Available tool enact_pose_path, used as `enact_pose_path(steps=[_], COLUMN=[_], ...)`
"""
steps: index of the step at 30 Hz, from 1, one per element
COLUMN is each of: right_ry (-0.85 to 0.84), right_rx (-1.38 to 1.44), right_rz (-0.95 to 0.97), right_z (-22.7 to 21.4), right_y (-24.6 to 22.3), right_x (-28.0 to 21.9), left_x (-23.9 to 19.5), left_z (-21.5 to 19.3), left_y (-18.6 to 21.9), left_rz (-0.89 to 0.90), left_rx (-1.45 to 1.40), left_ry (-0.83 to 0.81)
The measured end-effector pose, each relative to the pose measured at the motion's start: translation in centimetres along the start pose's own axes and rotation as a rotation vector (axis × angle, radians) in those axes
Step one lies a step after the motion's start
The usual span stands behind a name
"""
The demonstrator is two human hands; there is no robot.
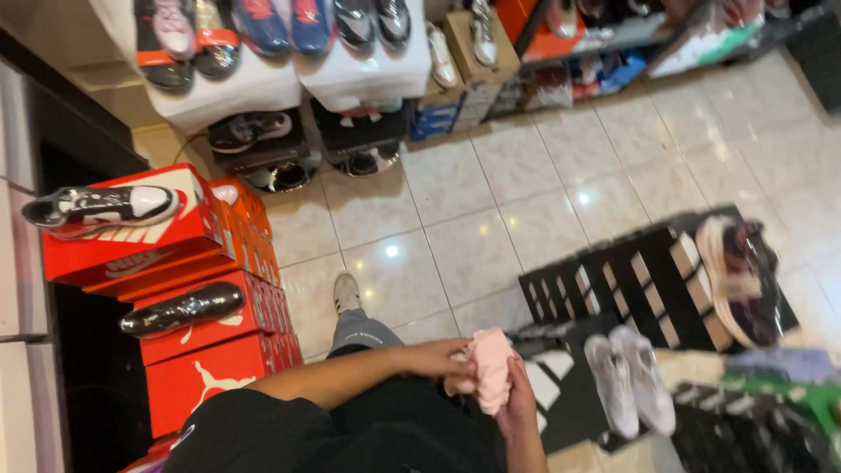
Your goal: Wiping dust off shoe boxes with a cloth and organizing them in a storage area
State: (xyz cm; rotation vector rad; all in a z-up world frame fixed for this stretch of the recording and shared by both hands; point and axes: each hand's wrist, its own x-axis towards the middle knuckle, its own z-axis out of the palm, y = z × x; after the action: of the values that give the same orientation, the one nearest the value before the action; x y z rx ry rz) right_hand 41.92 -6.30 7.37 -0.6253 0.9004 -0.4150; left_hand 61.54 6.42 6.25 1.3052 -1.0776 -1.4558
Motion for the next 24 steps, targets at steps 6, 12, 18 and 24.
enact_pose_path(steps=[6,12,18,24], right_ry=[-0.053,-0.246,-0.293,-0.395], right_rx=[-0.301,-0.555,-0.474,-0.340], right_rz=[-0.079,-0.207,-0.113,0.207], right_z=[17.5,29.7,38.8,45.6], right_y=[-1.5,0.3,-0.2,-0.9], right_x=[6.1,15.9,22.8,31.5], left_x=[0.3,-4.1,-5.3,-5.6], left_z=[-11.8,-26.4,-37.2,-45.2], left_y=[0.9,6.4,5.5,3.9], left_rz=[0.148,-0.041,0.039,0.123], left_rx=[-0.299,-0.341,-0.233,-0.096], left_ry=[0.196,0.402,0.493,0.784])
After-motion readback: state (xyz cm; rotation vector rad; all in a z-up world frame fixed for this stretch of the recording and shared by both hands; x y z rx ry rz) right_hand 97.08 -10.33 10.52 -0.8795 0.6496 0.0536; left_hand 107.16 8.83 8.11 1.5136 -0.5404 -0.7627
